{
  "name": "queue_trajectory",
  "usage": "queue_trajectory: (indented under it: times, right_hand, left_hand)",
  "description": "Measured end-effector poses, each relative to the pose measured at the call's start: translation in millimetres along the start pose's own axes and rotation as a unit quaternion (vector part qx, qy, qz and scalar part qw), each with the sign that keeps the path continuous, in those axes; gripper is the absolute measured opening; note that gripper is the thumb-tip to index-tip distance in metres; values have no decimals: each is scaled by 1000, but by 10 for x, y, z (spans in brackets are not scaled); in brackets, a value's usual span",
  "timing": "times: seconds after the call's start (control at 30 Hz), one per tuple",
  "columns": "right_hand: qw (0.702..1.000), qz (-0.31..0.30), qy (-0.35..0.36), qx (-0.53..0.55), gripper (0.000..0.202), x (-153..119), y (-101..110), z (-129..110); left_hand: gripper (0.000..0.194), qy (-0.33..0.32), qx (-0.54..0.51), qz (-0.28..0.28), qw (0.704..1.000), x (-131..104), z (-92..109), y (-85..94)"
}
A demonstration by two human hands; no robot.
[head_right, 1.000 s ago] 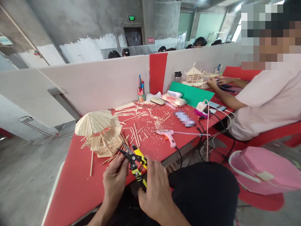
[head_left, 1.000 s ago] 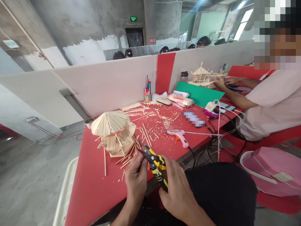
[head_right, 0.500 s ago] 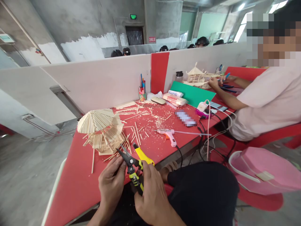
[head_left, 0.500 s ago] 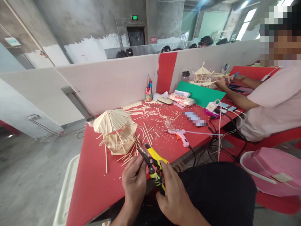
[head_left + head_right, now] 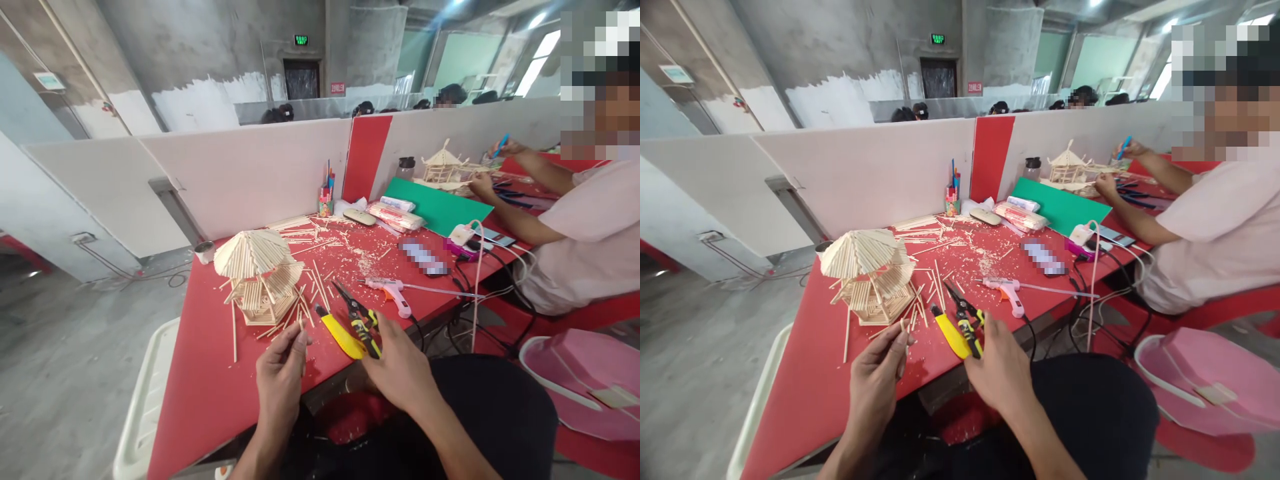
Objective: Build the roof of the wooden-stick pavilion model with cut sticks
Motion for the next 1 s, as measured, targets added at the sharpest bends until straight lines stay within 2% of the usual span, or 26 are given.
queue_trajectory:
  times: [0.13, 0.27, 0.33, 0.43, 0.5, 0.57, 0.67, 0.83, 1.0]
  right_hand:
    - [995, -25, -24, -94, 62, 294, -27, 131]
    - [997, -19, -30, -71, 66, 373, -69, 170]
    - [1000, -19, -14, -4, 68, 320, -63, 142]
    - [989, -72, 72, 109, 78, 131, -65, -60]
    - [976, -123, 120, 136, 84, -31, -65, -229]
    - [969, -154, 137, 138, 85, -154, -57, -356]
    - [967, -164, 142, 135, 85, -225, -40, -454]
    - [967, -172, 146, 118, 86, -210, -63, -444]
    - [962, -195, 141, 124, 85, -207, -101, -412]
  left_hand:
    - [40, 3, -29, -11, 1000, 16, 21, -39]
    - [38, 12, -29, -7, 999, 56, -30, -19]
    - [34, -1, 2, 8, 1000, 85, -39, 29]
    - [23, -87, 92, 26, 992, 113, 87, 81]
    - [16, -159, 148, 18, 976, 108, 215, 57]
    - [12, -205, 184, 1, 961, 99, 303, 13]
    - [14, -224, 207, -28, 952, 97, 344, -38]
    - [13, -226, 201, -42, 952, 105, 348, -19]
    - [16, -279, 239, -55, 929, 79, 428, -32]
Point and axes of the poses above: each hand's wrist, its own x-axis towards the middle knuckle, its own y-axis out of the back of the hand, z = x × y, the point moved 8 cm from there along x, towards the middle knuckle, and after that the axes turned 15 degrees about x, right-handed, at the moved point
